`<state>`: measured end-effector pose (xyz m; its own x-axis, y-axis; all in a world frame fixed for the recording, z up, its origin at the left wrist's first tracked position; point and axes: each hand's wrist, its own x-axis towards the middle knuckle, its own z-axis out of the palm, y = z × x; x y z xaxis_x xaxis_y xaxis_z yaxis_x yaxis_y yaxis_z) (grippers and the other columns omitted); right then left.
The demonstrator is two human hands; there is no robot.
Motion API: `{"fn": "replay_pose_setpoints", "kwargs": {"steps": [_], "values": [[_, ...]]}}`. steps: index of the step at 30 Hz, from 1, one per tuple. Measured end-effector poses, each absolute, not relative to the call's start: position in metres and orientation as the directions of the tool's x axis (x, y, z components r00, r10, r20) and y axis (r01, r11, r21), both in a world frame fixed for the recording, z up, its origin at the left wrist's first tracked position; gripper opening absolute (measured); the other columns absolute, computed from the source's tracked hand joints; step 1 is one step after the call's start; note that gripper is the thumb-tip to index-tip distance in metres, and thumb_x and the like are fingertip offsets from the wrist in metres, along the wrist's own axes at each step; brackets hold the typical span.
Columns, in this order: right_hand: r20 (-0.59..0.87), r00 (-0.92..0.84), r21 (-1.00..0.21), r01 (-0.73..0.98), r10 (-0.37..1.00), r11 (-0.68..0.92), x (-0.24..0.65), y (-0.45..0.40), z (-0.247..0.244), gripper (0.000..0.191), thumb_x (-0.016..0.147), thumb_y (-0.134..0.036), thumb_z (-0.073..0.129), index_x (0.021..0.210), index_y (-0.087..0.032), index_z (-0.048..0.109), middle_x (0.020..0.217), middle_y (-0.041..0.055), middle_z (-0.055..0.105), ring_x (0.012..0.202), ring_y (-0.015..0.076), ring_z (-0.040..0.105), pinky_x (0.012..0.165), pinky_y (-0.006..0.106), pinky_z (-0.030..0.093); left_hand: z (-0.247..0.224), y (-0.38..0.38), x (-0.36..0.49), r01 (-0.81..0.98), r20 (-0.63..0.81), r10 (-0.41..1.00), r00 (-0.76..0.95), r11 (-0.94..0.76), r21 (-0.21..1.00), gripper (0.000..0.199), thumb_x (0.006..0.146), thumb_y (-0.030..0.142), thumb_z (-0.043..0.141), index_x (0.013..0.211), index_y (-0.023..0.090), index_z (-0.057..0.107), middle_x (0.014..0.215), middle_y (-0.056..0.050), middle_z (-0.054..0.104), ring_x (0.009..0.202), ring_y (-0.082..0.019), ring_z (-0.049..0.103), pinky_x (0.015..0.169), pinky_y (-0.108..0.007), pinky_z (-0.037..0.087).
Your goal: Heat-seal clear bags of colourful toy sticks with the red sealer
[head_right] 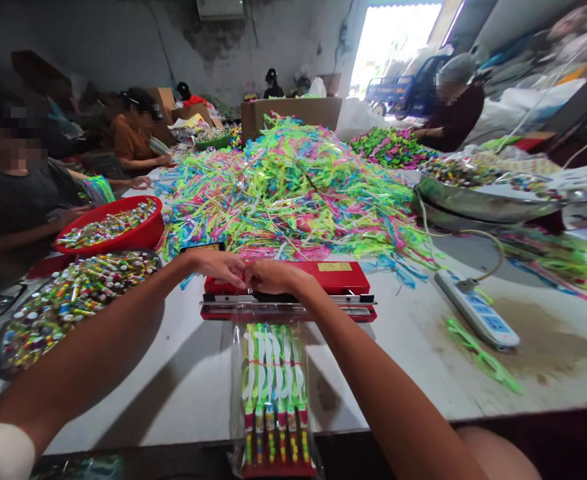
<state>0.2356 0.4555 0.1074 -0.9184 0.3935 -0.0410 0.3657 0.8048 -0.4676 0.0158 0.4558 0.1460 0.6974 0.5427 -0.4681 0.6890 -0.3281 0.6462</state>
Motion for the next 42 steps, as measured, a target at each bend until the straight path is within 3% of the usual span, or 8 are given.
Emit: {"fn": "replay_pose_setpoints", "kwargs": {"steps": [6,11,14,21,27,33,39,42], "values": [[-0.035,-0.844,-0.383,0.506,0.536,0.772,0.242,0.456,0.105,0.017,0.095,-0.009,0.064,0.099,-0.016,0.08,0.093,0.0079,0.078,0.071,0.0149,0.058,0.064,0.029,0.032,0.131,0.46,0.013,0.626,-0.334,0.597,0.73,-0.386,0.678,0.034,0.087,0.05,0.079,0.084,0.017,0.083,0.072,-0.001,0.071,0.067,-0.015,0.055,0.062,-0.026,0.037],[-0.16,-0.817,-0.577,0.533,0.554,0.619,0.253,0.459,0.11,0.019,0.087,-0.004,0.066,0.095,-0.016,0.079,0.089,0.0034,0.078,0.073,0.0143,0.063,0.064,0.025,0.038,0.13,0.455,0.005,0.615,-0.23,0.654,0.72,-0.449,0.648,0.043,0.091,0.056,0.073,0.076,0.015,0.074,0.065,0.001,0.059,0.063,-0.013,0.047,0.06,-0.026,0.031],[-0.208,-0.81,-0.591,0.551,0.548,0.589,0.261,0.463,0.114,0.019,0.085,-0.004,0.068,0.094,-0.016,0.08,0.087,0.0028,0.079,0.07,0.0141,0.064,0.064,0.025,0.041,0.131,0.452,0.001,0.623,-0.193,0.681,0.706,-0.469,0.625,0.043,0.091,0.054,0.072,0.072,0.015,0.071,0.064,0.002,0.055,0.063,-0.013,0.046,0.06,-0.026,0.029],[-0.238,-0.806,-0.63,0.553,0.542,0.545,0.284,0.47,0.117,0.018,0.088,-0.005,0.069,0.095,-0.015,0.082,0.09,0.0052,0.081,0.073,0.0155,0.067,0.066,0.026,0.045,0.121,0.447,-0.01,0.657,-0.168,0.765,0.622,-0.392,0.644,0.042,0.09,0.055,0.074,0.079,0.015,0.079,0.068,0.001,0.061,0.066,-0.013,0.05,0.062,-0.026,0.032],[-0.296,-0.808,-0.727,0.536,0.509,0.429,0.312,0.484,0.108,0.017,0.098,-0.027,0.071,0.103,-0.017,0.083,0.094,0.0056,0.081,0.076,0.0171,0.067,0.069,0.028,0.048,0.116,0.445,-0.015,0.659,-0.182,0.784,0.594,-0.344,0.669,0.042,0.091,0.056,0.074,0.086,0.016,0.084,0.071,-0.001,0.068,0.068,-0.014,0.054,0.063,-0.026,0.035],[-0.165,-0.816,-0.753,0.467,0.555,0.463,0.328,0.488,0.095,0.03,0.105,-0.04,0.062,0.098,-0.015,0.078,0.087,0.0053,0.076,0.074,0.0168,0.063,0.069,0.027,0.046,0.115,0.444,-0.012,0.68,-0.172,0.808,0.564,-0.336,0.652,0.042,0.09,0.058,0.074,0.084,0.017,0.084,0.073,-0.002,0.072,0.069,-0.015,0.058,0.064,-0.026,0.037],[-0.167,-0.819,-0.741,0.472,0.549,0.478,0.328,0.482,0.096,0.034,0.107,-0.044,0.057,0.095,-0.016,0.072,0.081,0.0028,0.069,0.072,0.0155,0.058,0.068,0.025,0.043,0.118,0.442,0.005,0.594,-0.212,0.729,0.651,-0.316,0.739,0.033,0.091,0.05,0.074,0.1,0.02,0.083,0.098,-0.005,0.079,0.092,-0.02,0.068,0.081,-0.028,0.047],[-0.188,-0.816,-0.738,0.485,0.547,0.47,0.328,0.481,0.1,0.033,0.106,-0.043,0.057,0.098,-0.015,0.074,0.082,0.0028,0.07,0.072,0.0151,0.058,0.067,0.024,0.044,0.125,0.441,0.017,0.551,-0.211,0.664,0.717,-0.354,0.756,0.03,0.091,0.048,0.074,0.092,0.019,0.082,0.098,-0.006,0.079,0.094,-0.021,0.068,0.084,-0.028,0.047]]}}
